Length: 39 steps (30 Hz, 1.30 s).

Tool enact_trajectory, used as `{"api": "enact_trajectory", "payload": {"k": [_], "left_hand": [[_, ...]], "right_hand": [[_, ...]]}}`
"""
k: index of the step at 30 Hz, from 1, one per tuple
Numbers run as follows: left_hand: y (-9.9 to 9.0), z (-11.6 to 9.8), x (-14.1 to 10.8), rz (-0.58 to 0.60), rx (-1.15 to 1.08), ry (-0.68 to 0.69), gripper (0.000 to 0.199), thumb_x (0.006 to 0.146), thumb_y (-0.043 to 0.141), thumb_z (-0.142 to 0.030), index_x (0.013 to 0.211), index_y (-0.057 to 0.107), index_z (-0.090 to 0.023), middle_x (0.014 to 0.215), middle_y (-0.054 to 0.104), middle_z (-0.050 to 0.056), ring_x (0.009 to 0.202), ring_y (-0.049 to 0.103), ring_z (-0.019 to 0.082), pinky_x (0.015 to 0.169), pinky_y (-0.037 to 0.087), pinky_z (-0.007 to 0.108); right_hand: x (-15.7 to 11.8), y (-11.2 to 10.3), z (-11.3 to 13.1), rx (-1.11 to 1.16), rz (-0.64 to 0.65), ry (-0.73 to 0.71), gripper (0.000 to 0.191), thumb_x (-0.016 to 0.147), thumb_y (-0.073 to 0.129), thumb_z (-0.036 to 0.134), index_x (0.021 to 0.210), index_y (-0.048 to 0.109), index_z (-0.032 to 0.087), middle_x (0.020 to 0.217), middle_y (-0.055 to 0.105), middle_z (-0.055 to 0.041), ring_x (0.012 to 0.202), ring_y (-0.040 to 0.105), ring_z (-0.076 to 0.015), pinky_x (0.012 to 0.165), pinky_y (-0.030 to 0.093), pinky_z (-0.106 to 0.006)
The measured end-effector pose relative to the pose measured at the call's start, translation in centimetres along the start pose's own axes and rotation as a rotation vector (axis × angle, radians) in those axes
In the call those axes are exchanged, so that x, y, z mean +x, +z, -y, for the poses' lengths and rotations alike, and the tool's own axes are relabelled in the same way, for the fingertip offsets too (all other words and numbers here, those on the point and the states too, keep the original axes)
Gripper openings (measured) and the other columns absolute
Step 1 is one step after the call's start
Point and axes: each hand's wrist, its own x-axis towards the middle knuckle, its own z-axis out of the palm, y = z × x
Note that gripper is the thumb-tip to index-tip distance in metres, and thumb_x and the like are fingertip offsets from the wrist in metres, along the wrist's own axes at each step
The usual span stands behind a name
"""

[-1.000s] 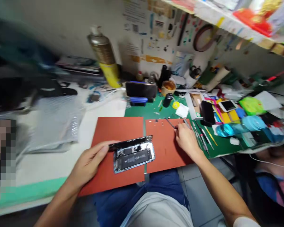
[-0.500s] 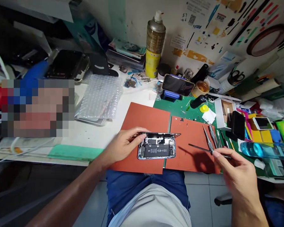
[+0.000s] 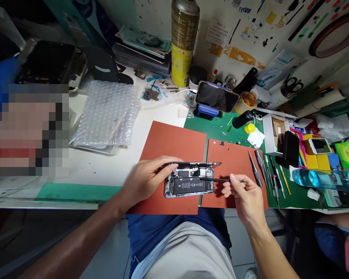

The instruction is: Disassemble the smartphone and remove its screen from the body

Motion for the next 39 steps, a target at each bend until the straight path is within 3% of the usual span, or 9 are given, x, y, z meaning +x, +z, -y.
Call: {"api": "enact_trajectory", "payload": {"k": [5,15,22,29,35,39], "left_hand": [[0.1,-0.1,-0.1,-0.008,-0.025,0.008,0.035,0.103,0.054,-0.048,0.115,0.081,-0.03,0.115,0.086,-0.003,0.104,0.081,0.02,0.094,0.062,0.025],[0.2,0.2,-0.3,-0.018,-0.044,0.095,0.033,0.107,0.053,-0.043,0.117,0.08,-0.028,0.114,0.086,-0.003,0.101,0.081,0.017,0.093,0.061,0.024],[0.3,0.1,-0.1,-0.051,-0.079,0.184,0.026,0.108,0.055,-0.033,0.116,0.08,-0.028,0.112,0.086,-0.005,0.098,0.081,0.013,0.089,0.06,0.018],[0.4,0.3,-0.1,-0.063,-0.101,0.222,0.023,0.108,0.058,-0.028,0.118,0.079,-0.028,0.114,0.085,-0.006,0.099,0.081,0.011,0.091,0.059,0.016],[0.4,0.4,-0.3,-0.068,-0.1,0.239,0.022,0.109,0.059,-0.027,0.117,0.078,-0.028,0.114,0.085,-0.006,0.099,0.08,0.01,0.092,0.057,0.014],[0.3,0.5,-0.3,-0.071,-0.106,0.251,0.021,0.109,0.059,-0.026,0.118,0.078,-0.028,0.114,0.085,-0.006,0.1,0.08,0.009,0.092,0.057,0.013]], "right_hand": [[0.3,1.2,-0.8,0.02,-0.029,0.001,0.037,0.08,0.096,0.047,0.089,0.077,0.016,0.076,0.081,-0.0071,0.055,0.074,-0.0176,0.053,0.065,-0.029],[0.0,2.7,-1.4,-0.072,0.049,-0.02,0.033,0.088,0.09,0.048,0.093,0.078,0.017,0.082,0.083,-0.0088,0.063,0.077,-0.0181,0.06,0.066,-0.029],[0.1,2.6,-1.6,-0.087,0.048,-0.024,0.033,0.088,0.09,0.048,0.093,0.079,0.017,0.082,0.083,-0.0089,0.065,0.078,-0.0186,0.061,0.065,-0.028],[0.1,2.9,-1.7,0.014,0.001,0.077,0.038,0.081,0.095,0.049,0.092,0.078,0.017,0.079,0.082,-0.0083,0.064,0.08,-0.0209,0.06,0.067,-0.03],[-0.2,2.6,-1.9,-0.092,0.016,-0.053,0.033,0.087,0.09,0.047,0.095,0.08,0.017,0.082,0.084,-0.0098,0.07,0.081,-0.0219,0.069,0.068,-0.033],[0.0,2.8,-1.8,-0.066,0.022,-0.032,0.035,0.086,0.091,0.049,0.095,0.079,0.017,0.081,0.083,-0.0094,0.067,0.08,-0.0214,0.066,0.067,-0.033]]}}
